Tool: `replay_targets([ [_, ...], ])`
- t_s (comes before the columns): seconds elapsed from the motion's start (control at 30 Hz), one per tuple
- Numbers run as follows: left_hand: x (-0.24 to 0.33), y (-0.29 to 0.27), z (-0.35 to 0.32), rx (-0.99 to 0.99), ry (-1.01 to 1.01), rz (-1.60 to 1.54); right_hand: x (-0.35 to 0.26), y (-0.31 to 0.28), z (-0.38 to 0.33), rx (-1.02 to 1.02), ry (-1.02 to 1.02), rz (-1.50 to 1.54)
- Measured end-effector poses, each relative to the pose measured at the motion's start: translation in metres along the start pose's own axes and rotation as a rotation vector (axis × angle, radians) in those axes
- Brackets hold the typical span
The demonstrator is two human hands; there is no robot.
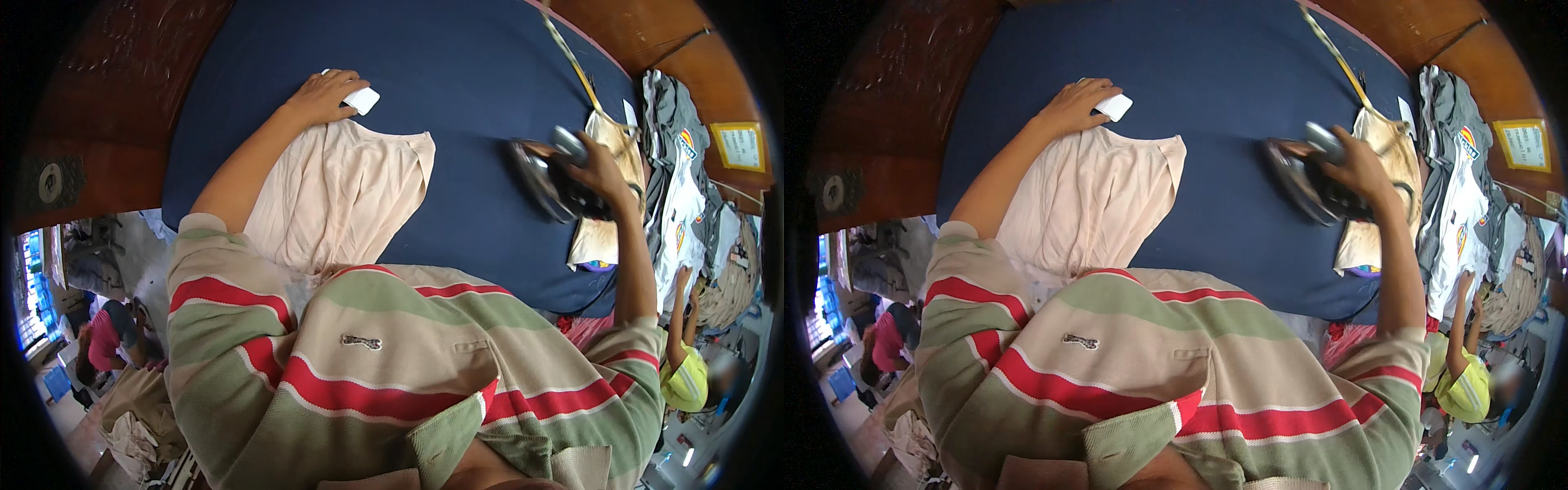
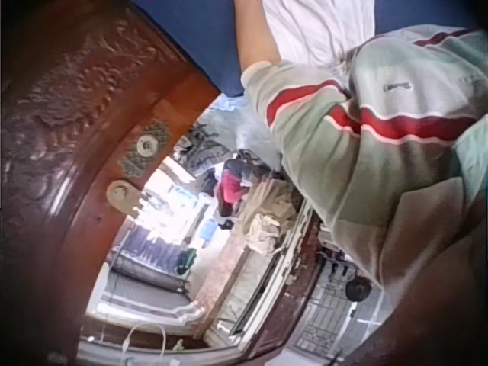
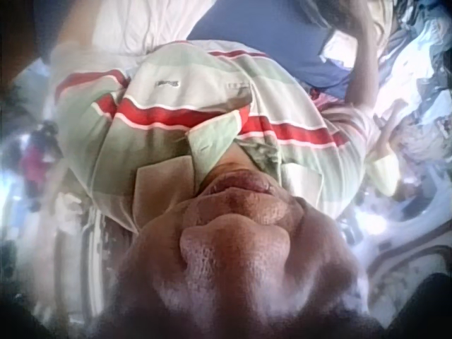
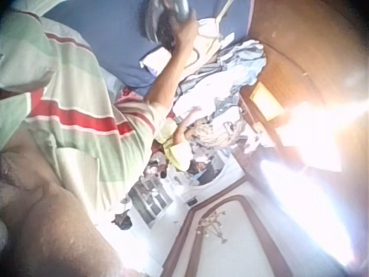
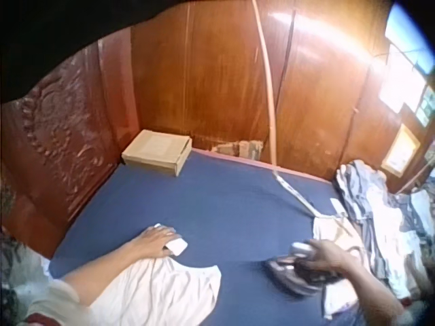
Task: The person irons several shirts by hand on a padded table, smooths the fabric, and stacks them onto a pile.
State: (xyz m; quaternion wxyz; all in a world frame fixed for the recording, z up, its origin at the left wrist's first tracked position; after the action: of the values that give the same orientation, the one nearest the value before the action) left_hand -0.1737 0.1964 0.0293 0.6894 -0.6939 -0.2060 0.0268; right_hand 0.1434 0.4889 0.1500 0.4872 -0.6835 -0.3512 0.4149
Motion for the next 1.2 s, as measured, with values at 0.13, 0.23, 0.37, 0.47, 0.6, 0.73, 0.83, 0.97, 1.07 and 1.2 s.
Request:
replay_targets([
  [0.13,-0.005,0.003,0.01,0.012,-0.076,0.065,-0.077,0.017,0.046,-0.072,-0.254,0.074],
  [0.23,-0.013,-0.002,0.015,0.047,-0.239,0.18,-0.116,0.026,0.07,-0.097,-0.333,0.035],
  [0.37,-0.035,0.004,-0.005,0.423,-0.4,0.231,-0.149,0.05,0.092,-0.161,-0.436,-0.078],
  [0.47,-0.016,-0.017,-0.027,0.271,-0.128,0.133,-0.155,0.055,0.098,-0.146,-0.473,-0.129],
  [0.6,-0.018,-0.009,-0.035,-0.052,-0.038,0.075,-0.167,0.054,0.099,-0.151,-0.483,-0.16],
  [0.73,-0.019,-0.028,-0.018,-0.375,-0.143,0.096,-0.182,0.059,0.108,-0.07,-0.513,-0.13],
  [0.83,-0.054,-0.02,-0.016,-0.38,-0.204,-0.098,-0.201,0.061,0.12,-0.062,-0.536,-0.128],
  [0.97,-0.075,-0.025,-0.005,-0.467,-0.351,-0.369,-0.221,0.066,0.138,-0.043,-0.568,-0.094],
  [1.07,-0.09,-0.016,0.001,-0.431,-0.356,-0.376,-0.238,0.071,0.151,-0.047,-0.588,-0.123],
  [1.2,-0.094,-0.021,0.003,-0.426,-0.358,-0.29,-0.256,0.077,0.17,-0.026,-0.529,-0.102],
])
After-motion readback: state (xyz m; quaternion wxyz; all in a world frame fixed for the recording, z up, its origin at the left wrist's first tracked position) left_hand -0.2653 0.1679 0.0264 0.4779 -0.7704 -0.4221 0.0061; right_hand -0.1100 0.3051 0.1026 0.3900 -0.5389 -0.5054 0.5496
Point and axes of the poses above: each hand's wrist, its own z-axis towards the middle knuckle, its own y-axis out of the palm, x = y × z, the point moved 2 cm from there along z, towards the middle knuckle, and after that the axes turned 3 degrees about -z, right-handed, at the moved point
